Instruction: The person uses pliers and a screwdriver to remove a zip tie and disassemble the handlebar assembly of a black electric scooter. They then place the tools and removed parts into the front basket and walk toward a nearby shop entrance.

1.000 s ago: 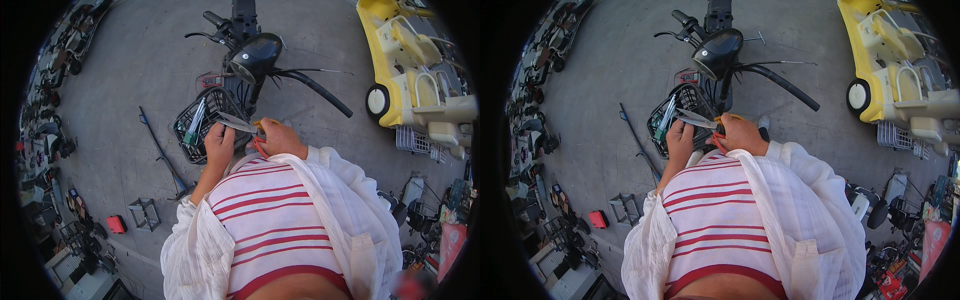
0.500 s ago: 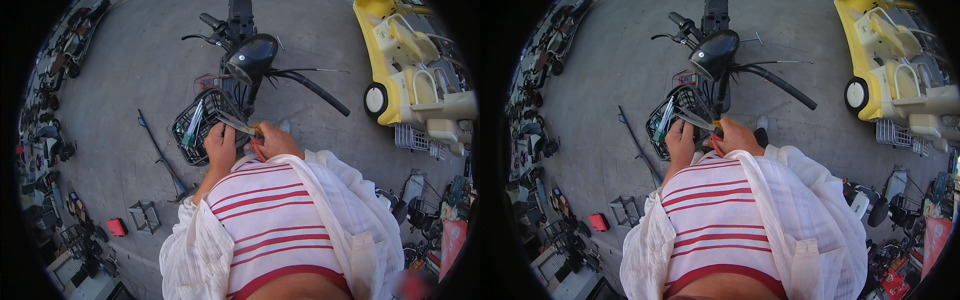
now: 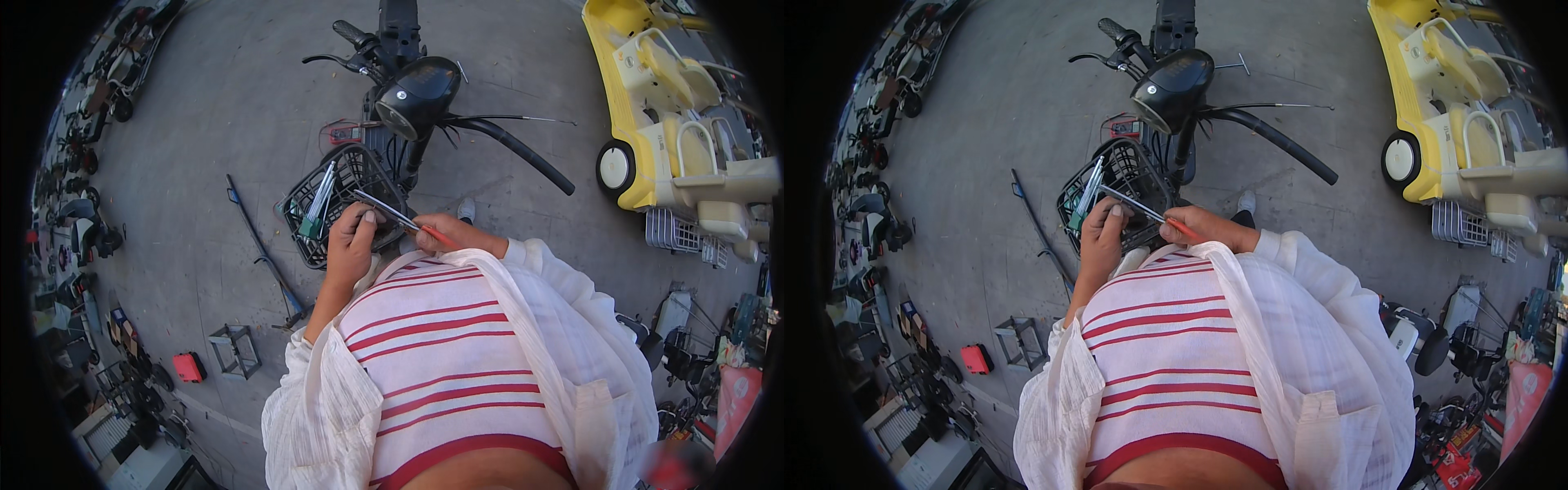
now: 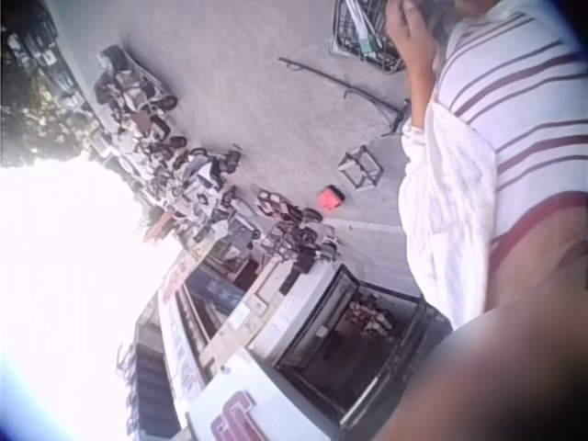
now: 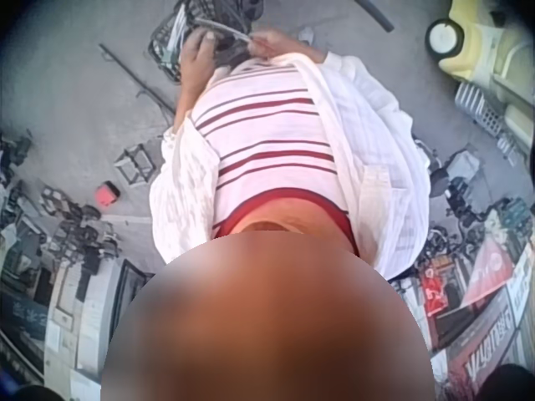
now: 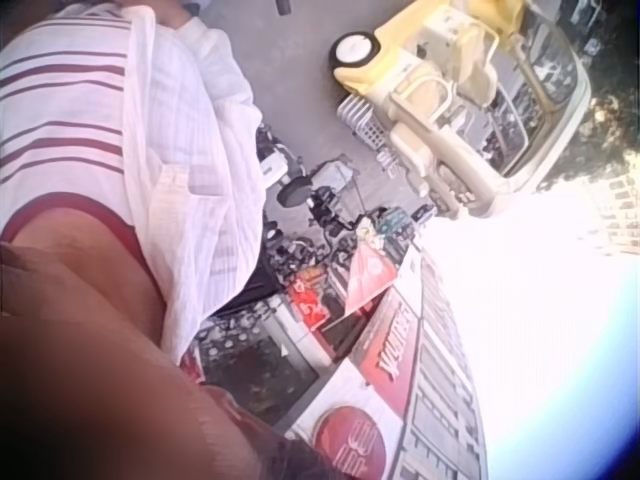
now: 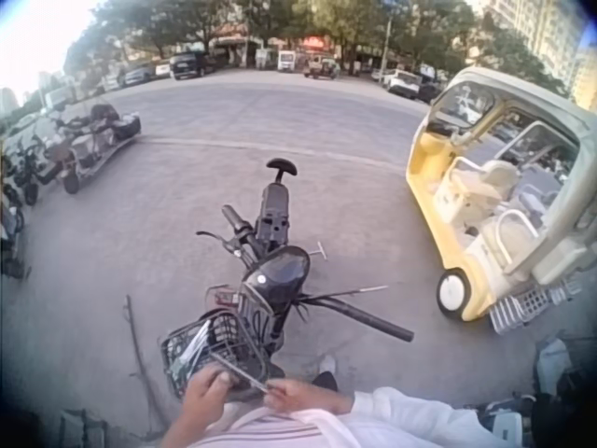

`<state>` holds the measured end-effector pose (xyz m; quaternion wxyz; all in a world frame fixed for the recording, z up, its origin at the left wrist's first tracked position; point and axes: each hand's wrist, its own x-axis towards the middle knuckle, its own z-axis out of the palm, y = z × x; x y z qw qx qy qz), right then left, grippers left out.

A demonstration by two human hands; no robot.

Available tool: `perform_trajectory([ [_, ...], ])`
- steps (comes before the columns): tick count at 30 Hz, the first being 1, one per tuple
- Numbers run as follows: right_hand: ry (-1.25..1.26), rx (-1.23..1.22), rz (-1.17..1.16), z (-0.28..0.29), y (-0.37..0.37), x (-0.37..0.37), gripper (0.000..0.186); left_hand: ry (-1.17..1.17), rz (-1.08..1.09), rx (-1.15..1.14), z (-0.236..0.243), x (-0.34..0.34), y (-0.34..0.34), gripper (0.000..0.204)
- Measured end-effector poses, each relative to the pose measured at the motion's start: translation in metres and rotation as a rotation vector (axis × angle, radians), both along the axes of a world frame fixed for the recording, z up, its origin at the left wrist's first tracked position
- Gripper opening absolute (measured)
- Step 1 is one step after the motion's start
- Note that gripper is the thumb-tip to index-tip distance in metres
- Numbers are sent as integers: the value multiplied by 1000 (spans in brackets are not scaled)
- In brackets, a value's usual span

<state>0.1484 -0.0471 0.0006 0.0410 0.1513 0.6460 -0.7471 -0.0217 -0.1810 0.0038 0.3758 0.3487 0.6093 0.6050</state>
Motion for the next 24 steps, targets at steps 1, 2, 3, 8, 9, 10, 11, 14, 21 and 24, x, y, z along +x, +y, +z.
perform_trajectory([
  [1, 26, -70, -6, 2, 0, 0, 52, -7, -3, 19, -1, 0, -1, 15],
  [2, 51, -140, -12, 5, 0, 0, 50, -31, -3, 42, -1, 0, -1, 15],
  [3, 24, -259, -44, 8, 1, 0, 49, -55, -5, 65, -2, 0, -1, 15],
  [8, -70, -579, -175, 20, 12, 6, 46, -163, -7, 77, -3, 3, -1, 17],
  [9, -46, -465, -179, 19, 12, 4, 47, -161, -11, 58, -2, 3, -1, 16],
  [10, -22, -351, -184, 16, 11, 1, 47, -161, -18, 48, -2, 3, 0, 17],
  [11, -23, -233, -194, 14, 10, -1, 48, -165, 28, 51, -2, 4, 2, 16],
  [14, 35, 133, -228, 10, 6, -2, 48, -191, 139, 96, -2, 9, 6, 18],
  [21, -10, 228, -197, 9, 4, -2, 48, -277, 188, 145, -6, 3, 6, 14],
  [24, -94, 347, -183, 14, 2, -4, 47, -316, 145, 110, -7, 3, 6, 13],
])
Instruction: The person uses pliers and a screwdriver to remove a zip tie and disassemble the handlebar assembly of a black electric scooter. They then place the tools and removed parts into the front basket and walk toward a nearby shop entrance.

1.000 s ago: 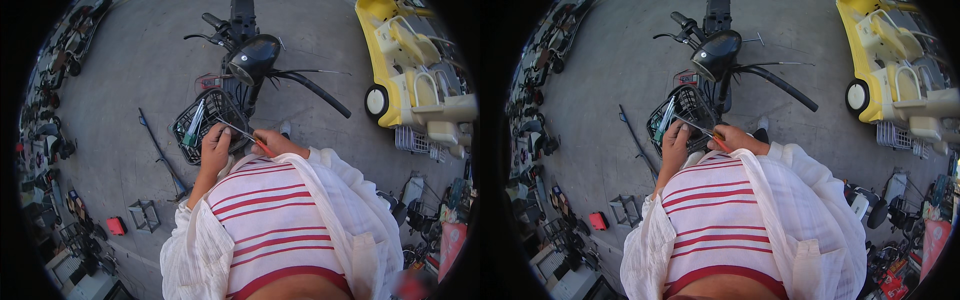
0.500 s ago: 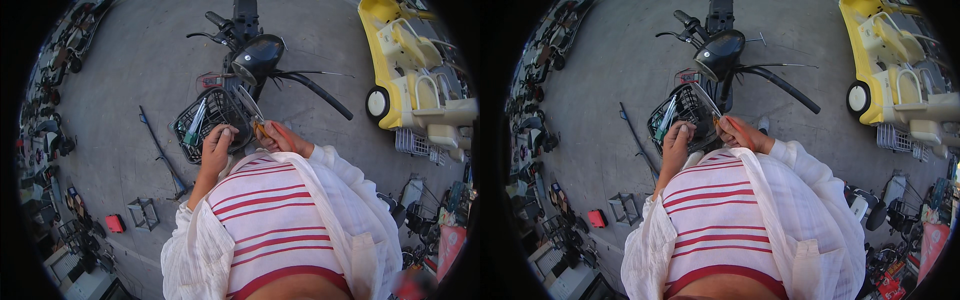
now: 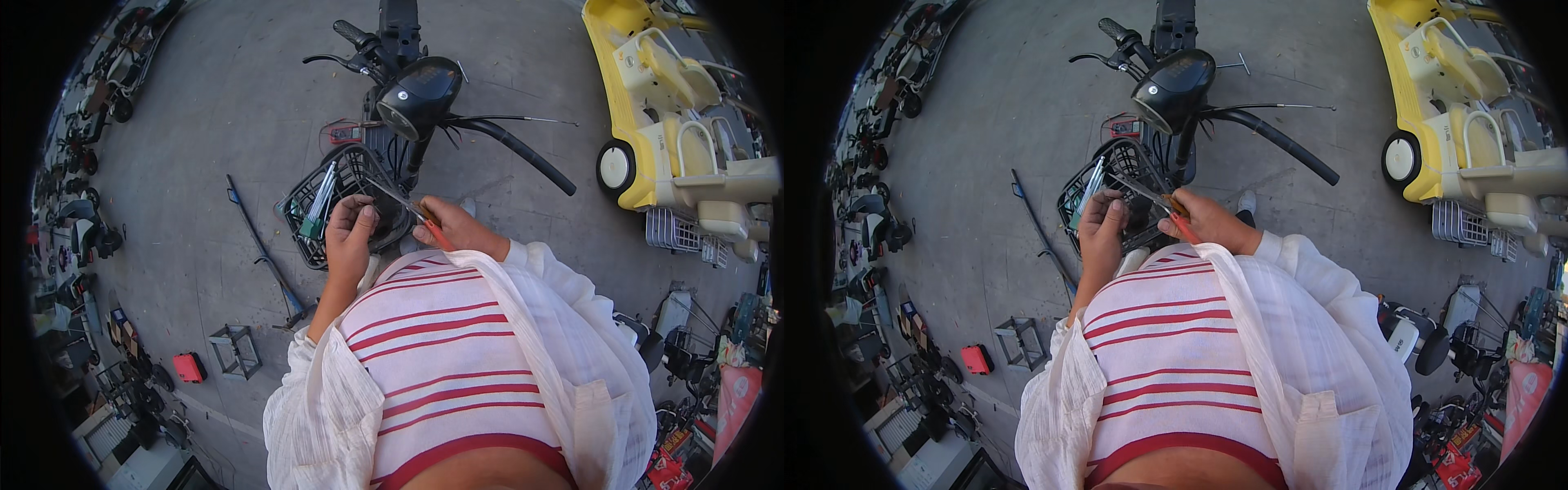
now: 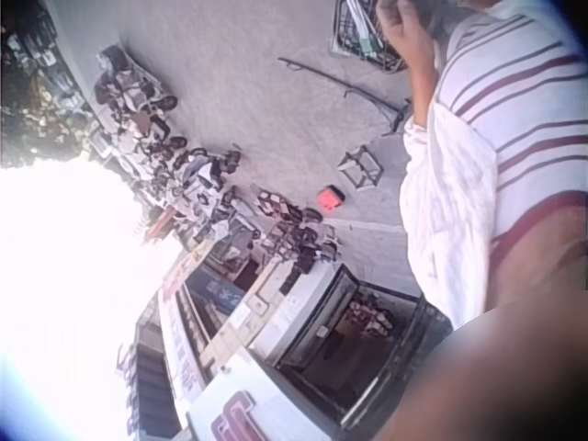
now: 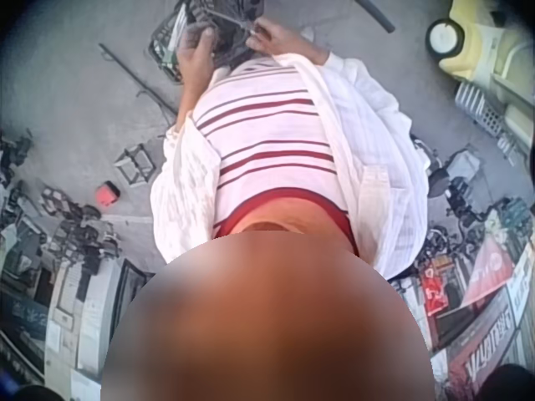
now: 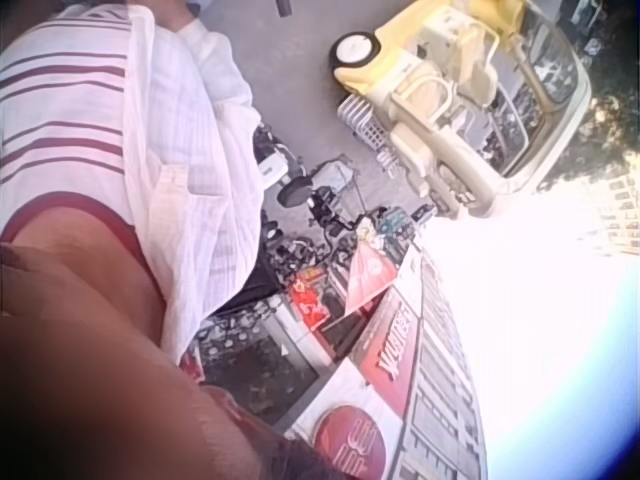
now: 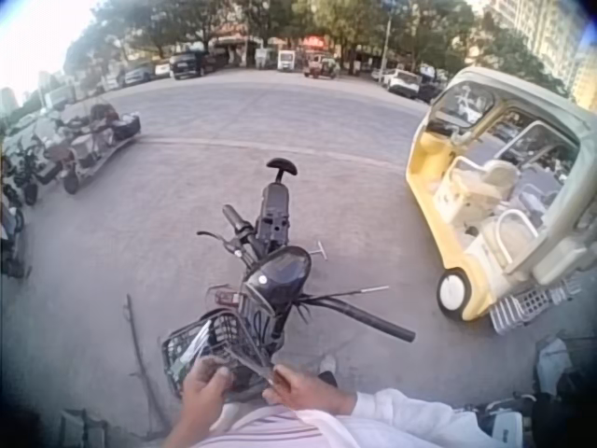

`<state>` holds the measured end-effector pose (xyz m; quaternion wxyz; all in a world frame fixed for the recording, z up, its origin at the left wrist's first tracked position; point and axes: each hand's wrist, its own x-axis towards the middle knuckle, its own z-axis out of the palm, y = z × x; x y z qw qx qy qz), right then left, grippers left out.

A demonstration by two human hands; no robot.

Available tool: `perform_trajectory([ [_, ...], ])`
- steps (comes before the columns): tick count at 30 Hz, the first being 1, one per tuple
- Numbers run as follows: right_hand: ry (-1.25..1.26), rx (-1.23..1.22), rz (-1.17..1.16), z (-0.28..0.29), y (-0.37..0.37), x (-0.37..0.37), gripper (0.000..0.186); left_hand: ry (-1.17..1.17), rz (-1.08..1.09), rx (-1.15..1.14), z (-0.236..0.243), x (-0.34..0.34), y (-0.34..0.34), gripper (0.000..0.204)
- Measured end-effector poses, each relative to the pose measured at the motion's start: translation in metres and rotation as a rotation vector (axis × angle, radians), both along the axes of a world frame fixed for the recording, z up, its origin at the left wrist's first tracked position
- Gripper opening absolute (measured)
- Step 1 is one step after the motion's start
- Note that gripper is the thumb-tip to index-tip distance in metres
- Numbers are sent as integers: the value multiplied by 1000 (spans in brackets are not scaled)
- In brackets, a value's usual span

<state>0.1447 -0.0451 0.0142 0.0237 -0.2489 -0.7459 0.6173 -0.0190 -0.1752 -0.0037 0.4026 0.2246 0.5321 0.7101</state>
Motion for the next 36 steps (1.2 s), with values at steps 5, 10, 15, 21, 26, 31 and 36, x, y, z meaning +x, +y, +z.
perform_trajectory([
  [5, -210, 448, -10, 16, -3, -3, 58, -27, -4, -35, -1, 0, 0, 15],
  [10, -342, 537, 76, 26, 1, -6, 69, 36, 50, -221, 1, 2, -2, 10],
  [15, -367, 551, 103, 26, 0, -5, 72, 157, 31, -283, 1, 2, -1, 10],
  [21, -353, 554, 115, 22, 0, -4, 73, 216, 14, -326, 1, 0, -2, 10],
  [26, -370, 561, 142, 23, 1, -4, 77, 220, 3, -324, 4, 0, -2, 9],
  [31, -378, 541, 140, 24, 1, -5, 74, 220, -11, -325, 5, -1, -1, 9],
  [36, -338, 503, 133, 19, -1, -5, 64, 154, -35, -301, 3, -4, -1, 9],
])
